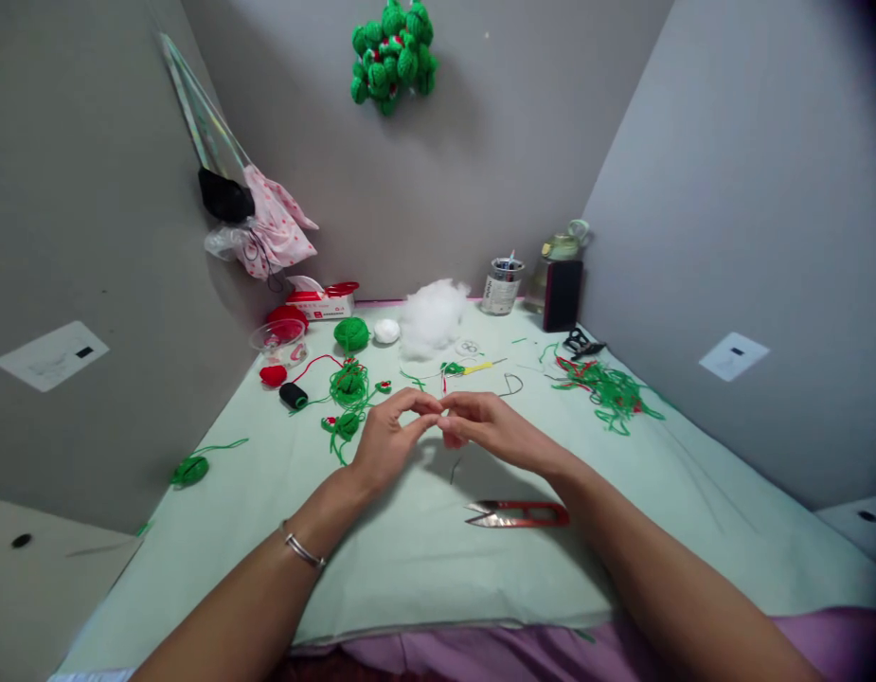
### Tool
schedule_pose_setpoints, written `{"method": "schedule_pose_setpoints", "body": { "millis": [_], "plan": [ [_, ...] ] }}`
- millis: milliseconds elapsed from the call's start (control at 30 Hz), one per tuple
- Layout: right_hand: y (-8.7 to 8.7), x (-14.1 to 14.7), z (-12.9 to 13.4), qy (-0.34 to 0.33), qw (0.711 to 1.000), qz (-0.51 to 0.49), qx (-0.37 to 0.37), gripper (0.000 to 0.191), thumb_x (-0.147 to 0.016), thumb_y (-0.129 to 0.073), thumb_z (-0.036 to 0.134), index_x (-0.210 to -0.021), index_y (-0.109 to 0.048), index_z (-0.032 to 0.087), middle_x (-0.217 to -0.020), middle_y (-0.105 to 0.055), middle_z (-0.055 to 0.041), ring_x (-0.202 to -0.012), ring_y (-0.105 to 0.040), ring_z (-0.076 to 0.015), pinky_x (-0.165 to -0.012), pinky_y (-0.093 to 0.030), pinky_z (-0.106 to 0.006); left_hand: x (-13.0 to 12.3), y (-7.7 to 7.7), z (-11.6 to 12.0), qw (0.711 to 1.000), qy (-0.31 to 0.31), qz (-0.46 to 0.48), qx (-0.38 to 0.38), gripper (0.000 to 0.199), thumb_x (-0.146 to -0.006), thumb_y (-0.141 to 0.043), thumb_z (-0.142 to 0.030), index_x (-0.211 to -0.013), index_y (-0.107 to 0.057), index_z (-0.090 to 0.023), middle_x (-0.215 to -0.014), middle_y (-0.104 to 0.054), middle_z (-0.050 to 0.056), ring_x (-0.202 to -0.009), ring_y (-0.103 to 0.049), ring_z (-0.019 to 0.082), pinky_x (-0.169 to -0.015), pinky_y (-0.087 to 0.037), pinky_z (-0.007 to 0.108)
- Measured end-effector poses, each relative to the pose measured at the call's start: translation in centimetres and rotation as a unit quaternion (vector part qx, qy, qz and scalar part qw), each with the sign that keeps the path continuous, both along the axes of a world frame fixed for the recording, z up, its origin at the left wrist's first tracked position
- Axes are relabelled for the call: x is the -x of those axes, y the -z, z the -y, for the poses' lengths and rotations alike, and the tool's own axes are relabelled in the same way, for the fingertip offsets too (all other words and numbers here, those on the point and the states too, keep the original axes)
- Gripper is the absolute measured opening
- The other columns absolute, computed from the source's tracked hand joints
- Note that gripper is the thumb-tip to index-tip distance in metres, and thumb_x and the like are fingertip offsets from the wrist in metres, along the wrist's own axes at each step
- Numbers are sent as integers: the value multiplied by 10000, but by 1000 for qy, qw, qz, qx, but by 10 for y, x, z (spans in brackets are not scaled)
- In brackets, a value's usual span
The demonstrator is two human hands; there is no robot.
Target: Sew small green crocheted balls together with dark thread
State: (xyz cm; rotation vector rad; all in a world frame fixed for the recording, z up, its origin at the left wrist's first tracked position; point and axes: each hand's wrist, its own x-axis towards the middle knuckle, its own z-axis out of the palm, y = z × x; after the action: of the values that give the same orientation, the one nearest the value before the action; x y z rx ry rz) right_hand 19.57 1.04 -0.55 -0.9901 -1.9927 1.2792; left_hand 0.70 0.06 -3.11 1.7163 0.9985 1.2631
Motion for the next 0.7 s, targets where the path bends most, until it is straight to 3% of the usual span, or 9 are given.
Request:
{"method": "schedule_pose_setpoints", "body": {
  "millis": [100, 233, 367, 467, 567, 633, 700],
  "plan": [
    [5, 5, 2, 46, 998, 29, -39, 297, -923, -599, 412, -851, -671, 133, -672, -554, 7, -635, -469, -116, -593, -338, -245, 3, 3, -4, 999, 13, 5, 44, 81, -804, -700, -277, -807, -718, -198, -845, -713, 39, -827, -639, 199, -805, -476, 316],
    [7, -4, -3, 32, 997, 60, -35, 182, -894, -604, 298, -822, -680, 150, -704, -582, 3, -657, -465, -116, -617, -338, -247, 7, 7, -7, 997, 38, -31, 65, 125, -845, -624, -295, -791, -687, -202, -789, -666, 20, -771, -593, 188, -737, -450, 304],
    [4, -8, -6, 79, 995, 47, -50, 181, -888, -578, 264, -783, -676, 153, -678, -572, 0, -639, -455, -120, -610, -341, -251, 8, 8, -7, 996, 24, -62, 68, 204, -886, -562, -358, -763, -628, -209, -721, -597, 2, -709, -554, 175, -687, -420, 293],
    [7, -5, -6, 110, 988, 60, -91, 202, -902, -582, 285, -778, -678, 158, -649, -572, 6, -608, -451, -117, -589, -331, -249, 5, 8, -6, 987, 58, 14, 150, 279, -878, -590, -438, -728, -610, -203, -666, -561, -6, -653, -538, 156, -666, -437, 281],
    [15, 1, -4, 99, 983, 97, -122, 203, -929, -565, 275, -827, -702, 164, -615, -574, 15, -575, -457, -110, -585, -328, -240, 2, 9, -5, 955, 82, 145, 244, 265, -789, -719, -444, -761, -673, -184, -715, -588, 1, -658, -535, 130, -683, -468, 264],
    [20, 7, 0, 73, 975, 129, -165, 219, -956, -535, 254, -856, -710, 170, -644, -608, 3, -587, -480, -112, -605, -333, -239, 0, 10, -5, 942, 65, 189, 270, 257, -722, -787, -415, -794, -722, -177, -773, -635, 18, -684, -546, 127, -697, -477, 261],
    [24, 11, 4, 47, 960, 165, -220, 237, -974, -510, 233, -855, -706, 173, -717, -660, -27, -632, -518, -125, -630, -337, -245, 0, 12, -6, 951, 24, 179, 252, 253, -708, -799, -403, -821, -756, -181, -827, -681, 36, -699, -557, 138, -705, -478, 274]
  ]
}}
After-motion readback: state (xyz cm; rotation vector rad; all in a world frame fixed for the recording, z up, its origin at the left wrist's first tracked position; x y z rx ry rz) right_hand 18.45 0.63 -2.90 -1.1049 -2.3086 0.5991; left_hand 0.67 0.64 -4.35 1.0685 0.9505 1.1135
